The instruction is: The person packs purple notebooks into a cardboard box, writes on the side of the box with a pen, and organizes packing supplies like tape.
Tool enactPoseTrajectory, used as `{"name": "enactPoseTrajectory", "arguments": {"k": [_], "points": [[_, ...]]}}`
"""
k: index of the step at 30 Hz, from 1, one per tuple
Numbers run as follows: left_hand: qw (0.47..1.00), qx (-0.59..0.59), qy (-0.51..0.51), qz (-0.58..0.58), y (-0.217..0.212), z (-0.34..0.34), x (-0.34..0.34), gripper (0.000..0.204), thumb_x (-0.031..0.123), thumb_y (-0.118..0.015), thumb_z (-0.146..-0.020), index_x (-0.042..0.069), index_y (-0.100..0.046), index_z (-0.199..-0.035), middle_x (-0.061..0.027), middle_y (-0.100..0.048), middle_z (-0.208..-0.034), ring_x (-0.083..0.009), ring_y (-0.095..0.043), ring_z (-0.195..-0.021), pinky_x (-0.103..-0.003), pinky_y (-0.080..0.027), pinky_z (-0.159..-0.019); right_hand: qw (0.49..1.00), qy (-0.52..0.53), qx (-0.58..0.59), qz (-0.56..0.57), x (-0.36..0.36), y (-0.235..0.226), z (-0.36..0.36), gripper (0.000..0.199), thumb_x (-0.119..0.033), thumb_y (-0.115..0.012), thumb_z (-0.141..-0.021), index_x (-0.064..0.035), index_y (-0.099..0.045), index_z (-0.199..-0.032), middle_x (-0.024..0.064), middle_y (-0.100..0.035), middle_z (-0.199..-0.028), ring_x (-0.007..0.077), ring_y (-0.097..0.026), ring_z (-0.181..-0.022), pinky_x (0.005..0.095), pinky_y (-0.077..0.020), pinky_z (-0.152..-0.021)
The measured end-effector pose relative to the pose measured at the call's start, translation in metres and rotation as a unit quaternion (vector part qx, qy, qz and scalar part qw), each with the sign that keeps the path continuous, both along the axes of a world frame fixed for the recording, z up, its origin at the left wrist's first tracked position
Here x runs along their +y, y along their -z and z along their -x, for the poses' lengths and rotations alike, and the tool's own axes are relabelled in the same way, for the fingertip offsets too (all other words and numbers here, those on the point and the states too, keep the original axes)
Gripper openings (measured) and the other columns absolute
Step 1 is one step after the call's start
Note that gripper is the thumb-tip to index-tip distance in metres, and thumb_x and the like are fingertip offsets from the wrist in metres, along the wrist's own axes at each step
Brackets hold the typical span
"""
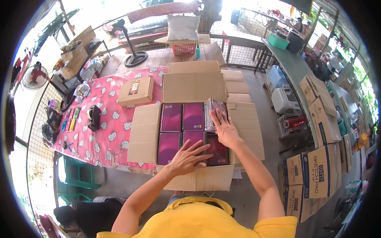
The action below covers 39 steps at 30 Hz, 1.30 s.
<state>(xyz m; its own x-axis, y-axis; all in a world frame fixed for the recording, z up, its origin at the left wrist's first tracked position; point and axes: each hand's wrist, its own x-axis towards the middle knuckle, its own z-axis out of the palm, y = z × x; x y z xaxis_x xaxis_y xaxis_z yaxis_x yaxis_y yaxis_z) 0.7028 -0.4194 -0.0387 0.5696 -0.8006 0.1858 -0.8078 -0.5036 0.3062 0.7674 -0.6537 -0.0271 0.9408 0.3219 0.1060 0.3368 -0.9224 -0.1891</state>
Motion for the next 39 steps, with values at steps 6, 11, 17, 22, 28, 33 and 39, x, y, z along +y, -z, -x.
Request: {"name": "enactPoseTrajectory", "arguments": {"k": [6,11,17,22,28,33,39], "points": [[0.998,0.019,-0.008,-0.056,-0.004,0.003,0.010,0.051,0.051,-0.040,-0.097,0.035,-0.039,-0.145,-0.0006,-0.025,-0.158,-0.0278,-0.023,-0.145,-0.057,-0.012,-0.115,0.997,-0.003,0.023,0.075,0.003,-0.018,0.008,0.076,-0.017,-0.058,-0.089,-0.0208,-0.018,-0.153,0.0179,-0.029,-0.154,0.0372,-0.041,-0.134,0.0534,-0.0323,-0.109],[0.997,0.031,0.002,-0.068,-0.017,-0.002,-0.001,0.051,0.046,-0.041,-0.098,0.032,-0.037,-0.147,-0.0028,-0.022,-0.159,-0.0291,-0.020,-0.145,-0.057,-0.009,-0.116,0.991,0.033,-0.018,0.126,0.023,0.024,-0.015,0.071,-0.023,-0.057,-0.090,-0.0203,-0.023,-0.152,0.0171,-0.025,-0.155,0.0431,-0.030,-0.139,0.0536,-0.0292,-0.112],[0.998,0.012,0.004,-0.064,-0.018,0.003,-0.009,0.051,0.046,-0.045,-0.096,0.031,-0.040,-0.145,-0.0035,-0.028,-0.156,-0.0285,-0.024,-0.144,-0.057,-0.012,-0.115,0.966,-0.079,0.045,-0.243,-0.026,-0.006,-0.011,0.079,-0.018,-0.074,-0.080,-0.0136,-0.033,-0.149,0.0199,-0.047,-0.141,0.0392,-0.047,-0.128,0.0403,-0.0394,-0.107],[0.995,0.062,-0.064,-0.051,-0.033,0.015,-0.038,0.079,0.048,-0.068,-0.081,0.023,-0.035,-0.148,-0.0116,-0.036,-0.149,-0.0354,-0.032,-0.138,-0.058,-0.017,-0.112,0.629,0.188,-0.354,-0.666,-0.105,-0.050,0.077,0.041,-0.017,-0.064,-0.092,-0.0056,-0.055,-0.130,0.0051,-0.065,-0.096,0.0131,-0.063,-0.085,0.0262,-0.0521,-0.080],[0.999,-0.022,-0.028,0.034,-0.046,0.040,-0.167,0.102,0.039,-0.080,-0.066,0.018,-0.026,-0.151,-0.0205,-0.023,-0.153,-0.0385,-0.028,-0.138,-0.060,-0.023,-0.109,0.504,0.517,-0.373,-0.582,-0.184,0.097,0.150,0.017,-0.012,-0.058,-0.091,-0.0052,-0.066,-0.104,0.0054,-0.065,-0.093,0.0127,-0.056,-0.068,0.0287,-0.0497,-0.070],[0.989,-0.029,-0.097,0.104,-0.016,0.041,-0.166,0.089,0.022,-0.071,-0.072,0.006,-0.028,-0.148,-0.0219,-0.028,-0.151,-0.0395,-0.035,-0.135,-0.055,-0.029,-0.107,0.767,0.471,-0.121,-0.419,-0.176,0.185,0.156,0.016,-0.013,-0.065,-0.082,-0.0062,-0.071,-0.095,0.0105,-0.070,-0.082,0.0194,-0.067,-0.074,0.0317,-0.0531,-0.070],[0.987,-0.019,-0.129,0.097,0.031,0.047,-0.147,0.062,0.013,-0.068,-0.079,-0.003,-0.040,-0.132,-0.0309,-0.039,-0.136,-0.0504,-0.043,-0.121,-0.055,-0.039,-0.098,0.896,0.339,0.034,-0.286,-0.154,0.230,0.096,0.020,-0.011,-0.064,-0.078,-0.0041,-0.067,-0.096,0.0169,-0.065,-0.093,0.0330,-0.064,-0.089,0.0394,-0.0530,-0.078]]}}
